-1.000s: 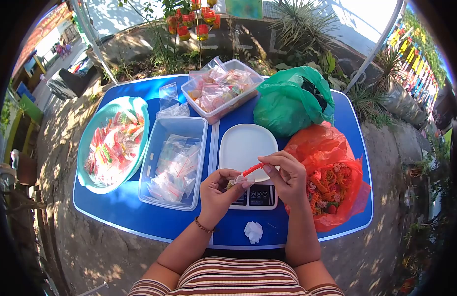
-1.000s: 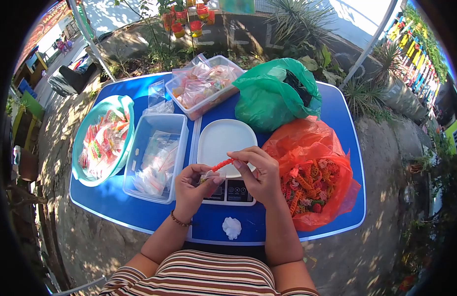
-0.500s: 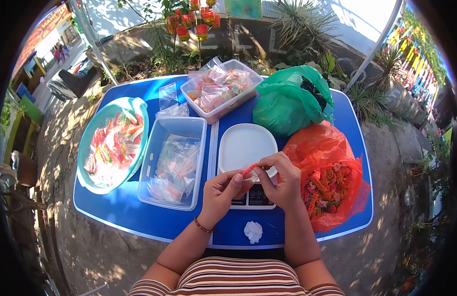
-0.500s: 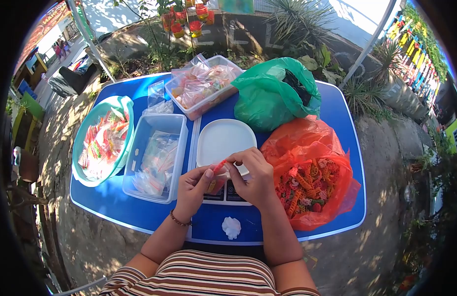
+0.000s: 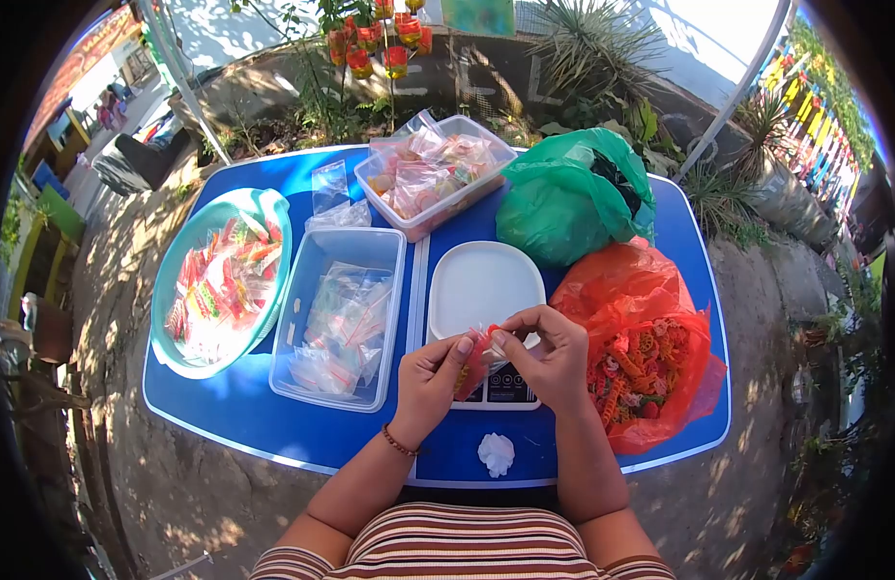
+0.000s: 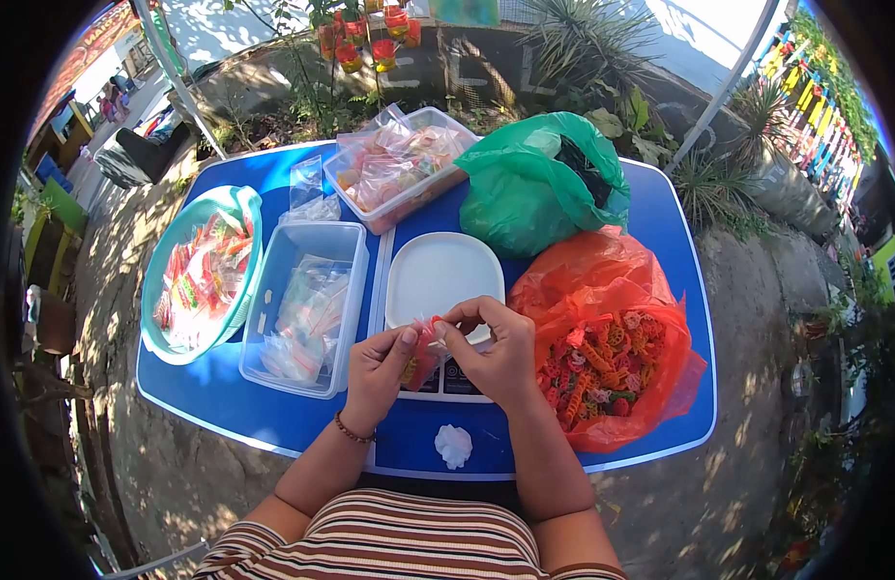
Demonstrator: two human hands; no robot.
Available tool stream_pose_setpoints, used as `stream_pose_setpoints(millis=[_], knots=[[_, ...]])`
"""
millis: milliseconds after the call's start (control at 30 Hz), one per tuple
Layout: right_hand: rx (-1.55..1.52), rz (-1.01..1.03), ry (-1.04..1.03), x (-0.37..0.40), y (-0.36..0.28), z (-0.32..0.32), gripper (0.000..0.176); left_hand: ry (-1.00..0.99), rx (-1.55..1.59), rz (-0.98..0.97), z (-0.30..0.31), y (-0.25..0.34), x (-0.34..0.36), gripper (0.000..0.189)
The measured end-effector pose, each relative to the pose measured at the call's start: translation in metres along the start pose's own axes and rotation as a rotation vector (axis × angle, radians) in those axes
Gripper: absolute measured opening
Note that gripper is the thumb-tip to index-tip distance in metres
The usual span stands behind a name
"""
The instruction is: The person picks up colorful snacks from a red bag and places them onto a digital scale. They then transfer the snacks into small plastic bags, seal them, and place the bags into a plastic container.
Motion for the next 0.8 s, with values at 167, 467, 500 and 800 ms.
stream_pose_setpoints(millis=[167,467,500,800], knots=[[-0.045,-0.014,0.065,0.002,0.0,-0.004,0.008,0.01,-0.033,0.025,-0.001,-0.003,0.001,0.038],[-0.11,-0.12,0.017,0.002,0.008,-0.005,0.007,0.061,-0.107,-0.085,0.005,-0.006,0.0,0.038],[0.001,-0.07,0.037,0.002,0.005,-0.006,0.007,0.058,-0.088,-0.073,0.005,-0.006,0.0,0.037],[0.345,0.253,-0.023,0.001,-0.027,-0.012,0.011,0.071,0.081,-0.032,0.004,-0.002,-0.001,0.037]])
Point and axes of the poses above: each hand's wrist, its own x-axis away from the middle knuckle, its own z-axis out of the back of the hand, y = z × x, the point moved 5 cm from there along -x, towards the middle knuckle, and after that the axes turned 14 degrees about x, right-handed, at the moved point
